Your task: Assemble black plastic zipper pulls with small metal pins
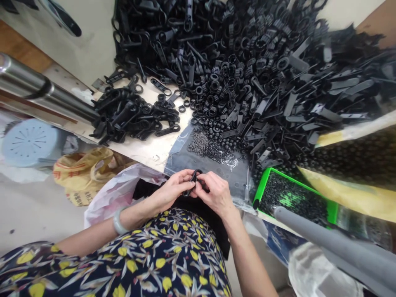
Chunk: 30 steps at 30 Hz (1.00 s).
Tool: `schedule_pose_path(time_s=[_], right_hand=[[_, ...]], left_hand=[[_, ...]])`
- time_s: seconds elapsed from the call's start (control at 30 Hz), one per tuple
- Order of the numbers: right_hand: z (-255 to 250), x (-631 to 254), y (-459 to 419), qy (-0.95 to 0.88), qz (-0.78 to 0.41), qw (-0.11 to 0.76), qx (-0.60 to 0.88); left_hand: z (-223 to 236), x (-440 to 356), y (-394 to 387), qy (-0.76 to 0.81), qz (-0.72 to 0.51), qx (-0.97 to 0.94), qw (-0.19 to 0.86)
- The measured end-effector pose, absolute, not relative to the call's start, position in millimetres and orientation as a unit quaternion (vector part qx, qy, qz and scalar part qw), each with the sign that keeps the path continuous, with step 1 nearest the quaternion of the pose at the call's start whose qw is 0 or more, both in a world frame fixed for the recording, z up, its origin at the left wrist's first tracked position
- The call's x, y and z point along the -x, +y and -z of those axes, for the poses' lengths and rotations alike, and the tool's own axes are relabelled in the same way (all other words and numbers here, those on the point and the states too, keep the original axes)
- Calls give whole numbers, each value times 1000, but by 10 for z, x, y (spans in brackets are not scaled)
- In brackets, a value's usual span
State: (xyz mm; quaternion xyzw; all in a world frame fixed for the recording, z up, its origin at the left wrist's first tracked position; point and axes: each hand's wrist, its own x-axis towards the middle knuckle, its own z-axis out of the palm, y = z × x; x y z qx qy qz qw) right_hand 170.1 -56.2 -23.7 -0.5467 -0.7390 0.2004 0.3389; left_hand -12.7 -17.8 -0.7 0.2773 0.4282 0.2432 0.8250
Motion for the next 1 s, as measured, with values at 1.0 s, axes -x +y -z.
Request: schedule_pose_path(time_s=[1.0], right_hand=[[86,-1518,-749,-779,-35,180,600]], left_hand=[[195,122,-274,430,-252,-390,774]])
